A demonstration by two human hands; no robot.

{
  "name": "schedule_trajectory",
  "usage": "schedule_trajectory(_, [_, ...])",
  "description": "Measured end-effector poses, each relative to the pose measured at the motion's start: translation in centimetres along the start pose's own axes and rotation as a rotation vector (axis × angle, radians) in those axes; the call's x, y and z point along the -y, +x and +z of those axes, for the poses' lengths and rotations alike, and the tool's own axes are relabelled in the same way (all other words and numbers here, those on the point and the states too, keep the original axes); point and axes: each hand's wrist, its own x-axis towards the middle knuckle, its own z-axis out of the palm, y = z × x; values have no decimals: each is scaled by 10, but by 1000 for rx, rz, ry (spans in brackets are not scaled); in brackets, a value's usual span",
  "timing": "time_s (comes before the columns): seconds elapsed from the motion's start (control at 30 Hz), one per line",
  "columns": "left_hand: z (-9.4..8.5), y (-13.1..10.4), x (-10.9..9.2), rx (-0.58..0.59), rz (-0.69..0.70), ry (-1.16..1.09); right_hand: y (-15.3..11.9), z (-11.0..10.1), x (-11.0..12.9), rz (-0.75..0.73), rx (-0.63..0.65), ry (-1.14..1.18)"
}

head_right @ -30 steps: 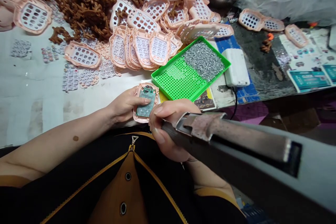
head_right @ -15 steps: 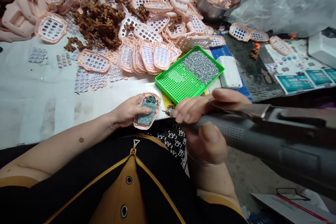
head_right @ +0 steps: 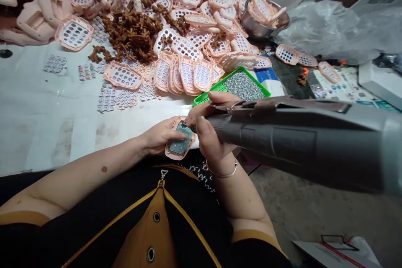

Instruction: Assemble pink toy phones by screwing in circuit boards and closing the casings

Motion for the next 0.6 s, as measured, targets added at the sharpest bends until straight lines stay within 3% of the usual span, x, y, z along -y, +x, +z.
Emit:
schedule_trajectory(0.17, [2, 0, -2, -11, -5, -30, 1, 1, -3, 42, 14, 70])
schedule_trajectory(0.4, [6, 5, 3, -176, 18, 48, 8, 3, -5, -26, 70, 150])
schedule_trajectory(0.6, [8, 5, 5, -170, 26, 98, 5, -1, -13, 18, 106, 154])
